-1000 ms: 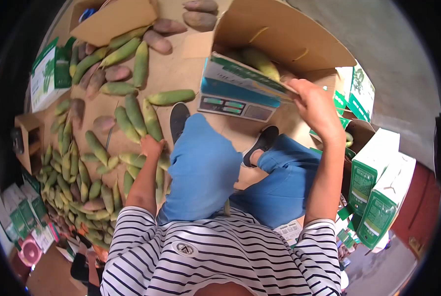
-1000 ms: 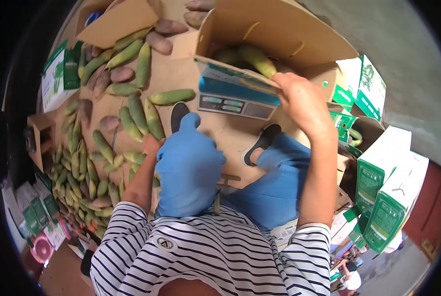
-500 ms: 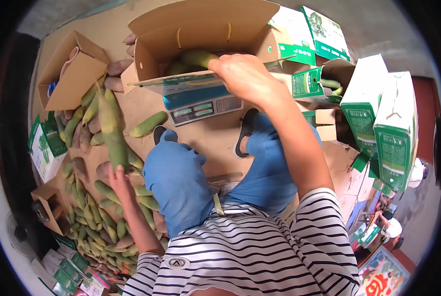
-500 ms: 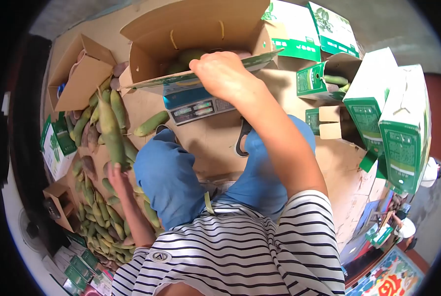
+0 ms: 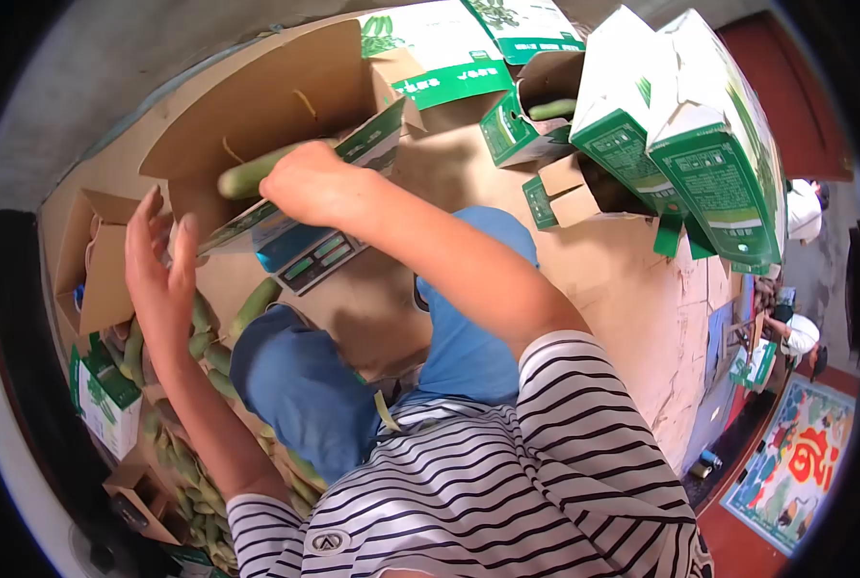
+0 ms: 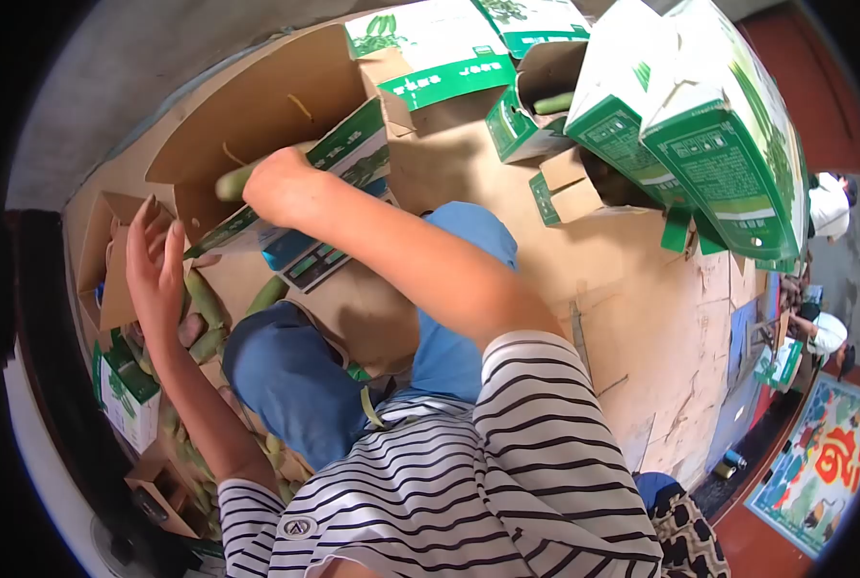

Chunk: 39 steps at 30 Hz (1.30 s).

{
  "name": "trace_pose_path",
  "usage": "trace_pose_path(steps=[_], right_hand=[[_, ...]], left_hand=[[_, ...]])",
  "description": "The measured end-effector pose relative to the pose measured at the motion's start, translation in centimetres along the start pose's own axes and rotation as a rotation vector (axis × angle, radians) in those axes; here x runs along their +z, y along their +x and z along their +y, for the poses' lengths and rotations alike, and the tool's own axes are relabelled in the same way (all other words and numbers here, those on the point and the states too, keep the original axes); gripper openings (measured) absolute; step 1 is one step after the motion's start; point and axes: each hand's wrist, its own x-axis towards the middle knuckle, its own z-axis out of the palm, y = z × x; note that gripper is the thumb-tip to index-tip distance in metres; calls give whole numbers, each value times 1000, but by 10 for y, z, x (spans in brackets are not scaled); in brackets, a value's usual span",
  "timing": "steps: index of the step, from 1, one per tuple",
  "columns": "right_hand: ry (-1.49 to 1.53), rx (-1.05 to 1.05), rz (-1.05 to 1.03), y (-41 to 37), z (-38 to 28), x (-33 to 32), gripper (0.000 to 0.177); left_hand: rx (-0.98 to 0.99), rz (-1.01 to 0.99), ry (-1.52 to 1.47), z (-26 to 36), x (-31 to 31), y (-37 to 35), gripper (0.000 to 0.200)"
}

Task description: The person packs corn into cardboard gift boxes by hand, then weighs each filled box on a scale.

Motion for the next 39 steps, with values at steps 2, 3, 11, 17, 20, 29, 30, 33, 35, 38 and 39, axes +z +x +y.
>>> trace_pose_path(steps=[2,3,11,17,20,29,30,33,35,38,39], right_hand=[[-20,23,-36,0,-2,-3,20],[-12,25,-46,0,-1,-2,19],[143,41,-53,-22,2,-39,26],[50,131,961,-211,35,-169,38],[-17,630,1819,-379,69,-235,34],[1270,1227,1492,-766,325,-72,40],[1344,1288,1540,-744,316,-72,34],[1467,1532,1599,-666,290,-90,34],[1575,1477,1506,-685,312,-72,32],[1620,1463,1457,-684,325,-62,34],[1605,1461,1480,-679,325,-62,35]], left_hand=[[32,-11,-42,27,7,-20,41],[42,-31,-41,40,7,-29,41],[118,90,-317,91,42,-47,36],[106,-85,-174,62,83,-58,37],[202,-95,-77,66,83,-58,38],[182,-265,-87,71,99,-61,36],[209,-276,-41,66,101,-60,37],[247,-250,11,58,102,-60,37],[264,-230,25,55,102,-61,37],[210,-260,44,54,103,-58,37],[182,-276,51,55,103,-57,37]])
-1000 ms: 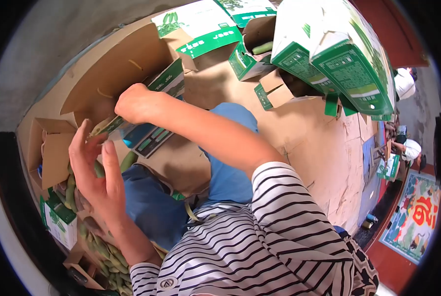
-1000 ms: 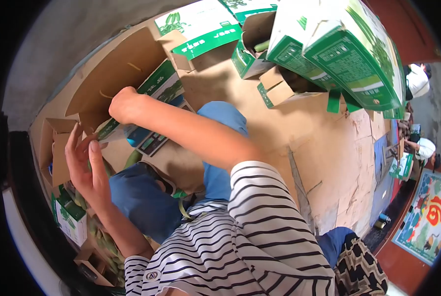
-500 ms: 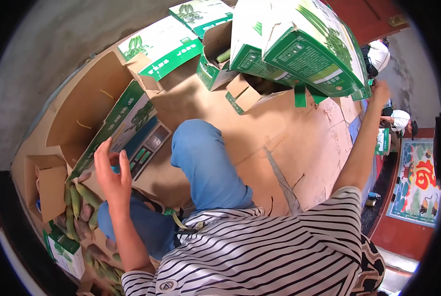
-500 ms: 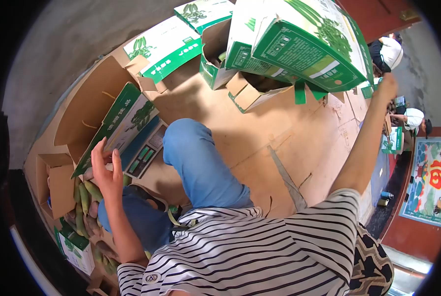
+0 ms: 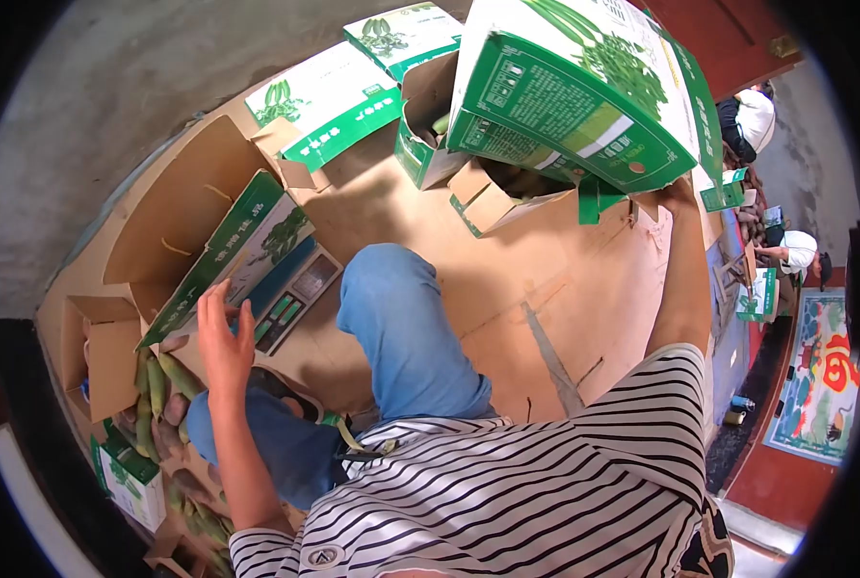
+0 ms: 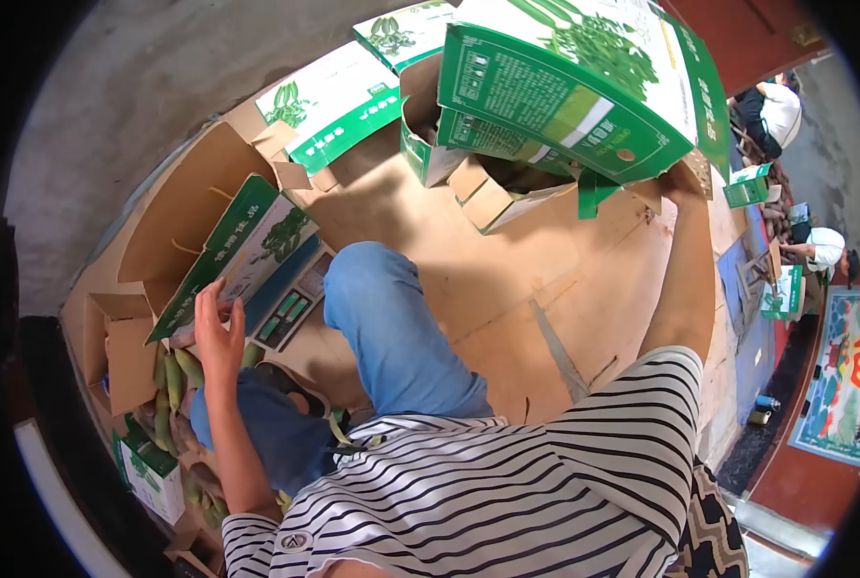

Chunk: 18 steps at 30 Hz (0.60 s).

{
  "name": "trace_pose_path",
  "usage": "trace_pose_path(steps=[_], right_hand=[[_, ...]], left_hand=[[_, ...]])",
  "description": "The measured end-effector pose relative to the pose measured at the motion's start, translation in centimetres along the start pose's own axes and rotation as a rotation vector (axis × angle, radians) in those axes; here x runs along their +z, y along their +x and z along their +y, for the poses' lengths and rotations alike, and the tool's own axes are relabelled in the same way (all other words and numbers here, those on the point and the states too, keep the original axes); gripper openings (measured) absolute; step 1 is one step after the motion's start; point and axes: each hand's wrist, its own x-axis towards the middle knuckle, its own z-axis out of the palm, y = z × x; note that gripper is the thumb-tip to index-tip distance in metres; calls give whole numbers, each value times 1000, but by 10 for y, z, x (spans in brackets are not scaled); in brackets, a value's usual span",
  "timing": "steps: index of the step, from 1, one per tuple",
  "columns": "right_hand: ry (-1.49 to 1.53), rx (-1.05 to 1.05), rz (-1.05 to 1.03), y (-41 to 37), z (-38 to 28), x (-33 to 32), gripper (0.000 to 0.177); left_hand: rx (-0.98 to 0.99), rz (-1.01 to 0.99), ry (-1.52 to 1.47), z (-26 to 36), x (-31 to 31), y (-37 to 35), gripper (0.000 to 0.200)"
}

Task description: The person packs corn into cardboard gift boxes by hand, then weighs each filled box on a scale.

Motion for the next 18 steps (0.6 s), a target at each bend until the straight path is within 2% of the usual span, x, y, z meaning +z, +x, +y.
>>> trace_pose_path(steps=[6,8,9,11,12,14,15,16,18], right_hand=[[77,-132,47,-20,23,27,44],[139,-133,-54,-40,35,40,47],[182,-96,-219,-55,40,54,48],[222,96,-892,-87,40,83,48],[201,68,-792,-108,36,110,46],[170,-151,-608,-78,7,120,42],[-264,-564,-404,-73,-14,125,38],[-1,-426,-377,-149,-18,178,34],[-30,-437,-654,-143,-63,196,28]], left_hand=[[1,-18,8,-3,7,2,34],[9,-21,28,1,7,1,35],[2,-12,48,2,4,-2,35],[-14,-23,53,-1,2,1,36],[-16,-31,49,-1,3,2,37],[-21,-45,52,0,4,3,37],[-11,-49,56,1,5,4,37],[0,-56,61,1,4,4,37],[-8,-60,50,6,2,4,37]])
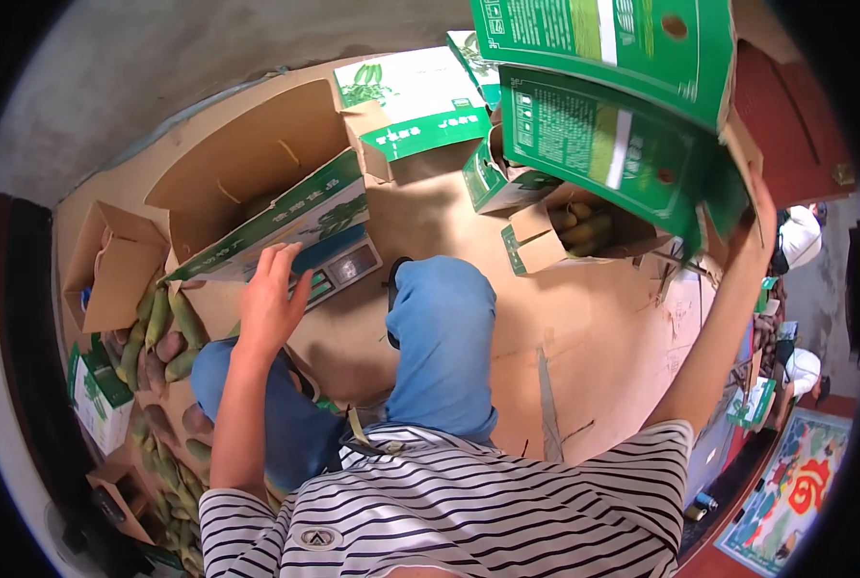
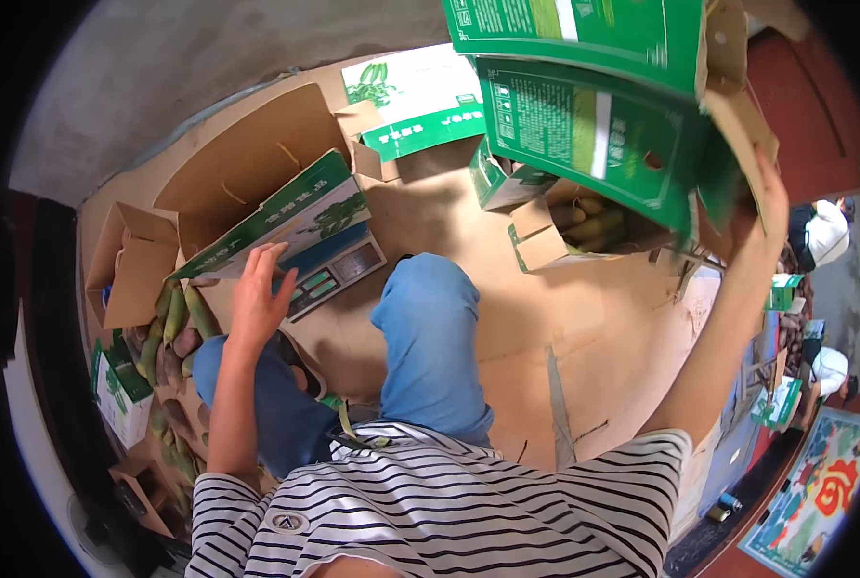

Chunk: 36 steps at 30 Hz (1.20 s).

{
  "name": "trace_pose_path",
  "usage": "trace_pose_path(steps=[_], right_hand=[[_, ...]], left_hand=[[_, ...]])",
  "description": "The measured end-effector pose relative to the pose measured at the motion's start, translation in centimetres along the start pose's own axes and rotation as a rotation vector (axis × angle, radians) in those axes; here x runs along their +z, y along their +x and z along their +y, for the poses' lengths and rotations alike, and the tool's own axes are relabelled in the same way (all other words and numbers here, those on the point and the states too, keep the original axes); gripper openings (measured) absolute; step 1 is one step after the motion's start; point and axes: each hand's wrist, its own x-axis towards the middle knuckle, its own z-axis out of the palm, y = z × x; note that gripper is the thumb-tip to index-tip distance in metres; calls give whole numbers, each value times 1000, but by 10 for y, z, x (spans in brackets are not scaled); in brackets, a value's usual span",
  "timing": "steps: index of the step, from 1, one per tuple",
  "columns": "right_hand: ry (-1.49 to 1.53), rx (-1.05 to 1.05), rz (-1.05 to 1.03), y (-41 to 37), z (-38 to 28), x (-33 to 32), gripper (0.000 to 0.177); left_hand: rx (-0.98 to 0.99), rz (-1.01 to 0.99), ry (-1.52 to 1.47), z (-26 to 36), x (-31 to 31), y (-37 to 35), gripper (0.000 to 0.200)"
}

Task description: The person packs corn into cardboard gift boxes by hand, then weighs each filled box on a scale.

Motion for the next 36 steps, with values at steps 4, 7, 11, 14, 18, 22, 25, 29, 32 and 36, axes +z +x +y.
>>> trace_pose_path(steps=[4,7,11,14,18,22,25,29,32,36], right_hand=[[234,65,-184,47,-32,115,18],[178,119,-328,92,-17,177,15],[111,-46,-133,144,33,253,21],[221,-138,64,130,110,308,32],[405,199,-34,159,272,301,37],[67,1010,3,146,448,261,26],[-224,799,-416,26,391,309,27],[-452,605,-670,-22,317,323,29],[-613,328,-826,-58,254,350,29],[-671,2,-954,-117,218,396,25]], left_hand=[[23,29,-27,-2,-3,-1,37],[53,67,-17,-5,-8,-1,38],[55,97,-15,-14,-15,-3,38],[42,112,-39,-15,-22,-3,38],[34,124,-39,-15,-28,-6,38],[17,103,-61,-13,-33,-9,39],[3,113,-83,-15,-35,-13,40],[59,125,-89,-11,-38,-12,40],[65,92,-95,-8,-36,-15,38],[91,48,-60,-8,-25,-19,35]])
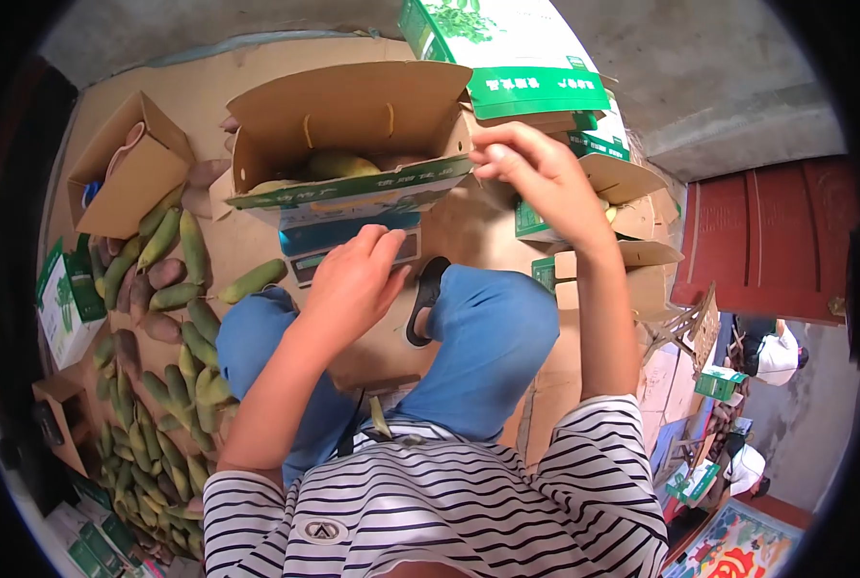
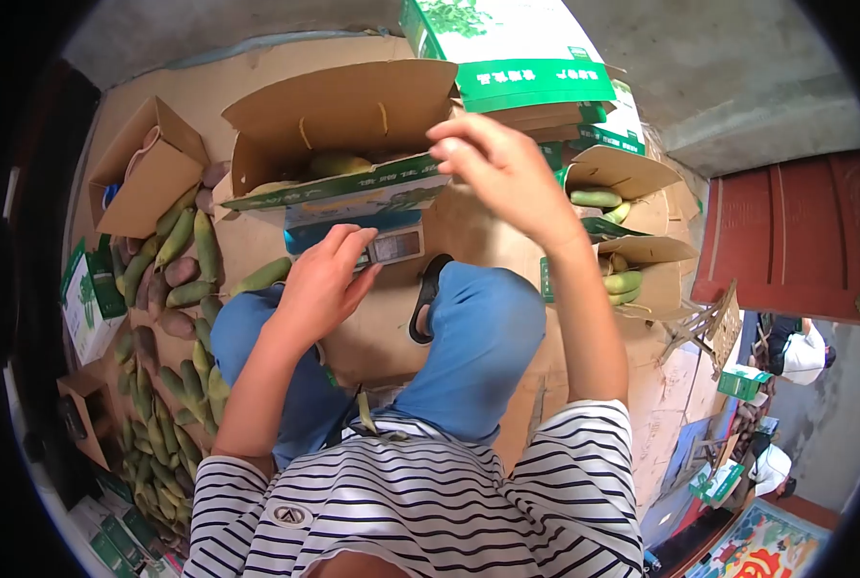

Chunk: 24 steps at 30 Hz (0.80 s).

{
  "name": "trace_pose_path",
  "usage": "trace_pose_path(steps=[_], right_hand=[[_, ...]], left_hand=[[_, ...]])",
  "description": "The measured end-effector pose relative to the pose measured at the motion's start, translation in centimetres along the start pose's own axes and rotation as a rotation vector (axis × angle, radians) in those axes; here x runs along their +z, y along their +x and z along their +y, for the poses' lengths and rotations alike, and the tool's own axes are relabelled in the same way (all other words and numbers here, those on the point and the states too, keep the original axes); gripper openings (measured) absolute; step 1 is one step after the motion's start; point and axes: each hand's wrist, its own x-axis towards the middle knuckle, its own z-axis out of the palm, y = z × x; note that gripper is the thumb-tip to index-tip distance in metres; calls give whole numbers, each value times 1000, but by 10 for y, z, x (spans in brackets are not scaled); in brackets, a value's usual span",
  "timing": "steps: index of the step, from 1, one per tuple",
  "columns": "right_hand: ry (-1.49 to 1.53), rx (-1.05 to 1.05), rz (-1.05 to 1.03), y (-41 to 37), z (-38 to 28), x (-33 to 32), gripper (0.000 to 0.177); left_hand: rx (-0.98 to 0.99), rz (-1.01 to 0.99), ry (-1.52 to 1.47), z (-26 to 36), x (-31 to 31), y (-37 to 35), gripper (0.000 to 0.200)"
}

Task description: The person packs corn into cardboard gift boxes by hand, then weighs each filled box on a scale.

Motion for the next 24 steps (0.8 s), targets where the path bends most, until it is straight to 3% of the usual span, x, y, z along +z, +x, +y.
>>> trace_pose_path(steps=[2,4,6,8,9,11,14,16,19,22,24], right_hand=[[-395,-176,-68,-3,-28,25,26],[-532,-240,-118,-5,-42,54,25],[-507,-309,-163,4,-37,75,25],[-425,-257,-189,17,-29,90,25],[-393,-219,-195,25,-17,96,25],[-261,-112,-163,37,10,102,23],[-153,-87,-37,42,40,109,21],[-409,-93,15,43,31,107,20],[-715,-378,122,52,32,116,21],[-875,-557,63,51,22,126,26],[-857,-529,-40,50,24,132,32]], left_hand=[[-35,-41,22,0,2,-2,36],[-41,-41,28,-2,7,-2,32],[-42,2,47,-8,15,-6,28],[-96,-90,120,-14,23,-10,22],[-68,-34,137,-17,30,-15,18],[-132,-214,281,-11,33,-15,16],[-190,-401,265,-2,26,-12,29],[-137,-326,227,1,14,-14,31],[-115,-38,-65,-3,-25,-31,31],[-354,289,-74,-55,-45,-78,28],[-869,140,119,-115,-45,-122,25]])
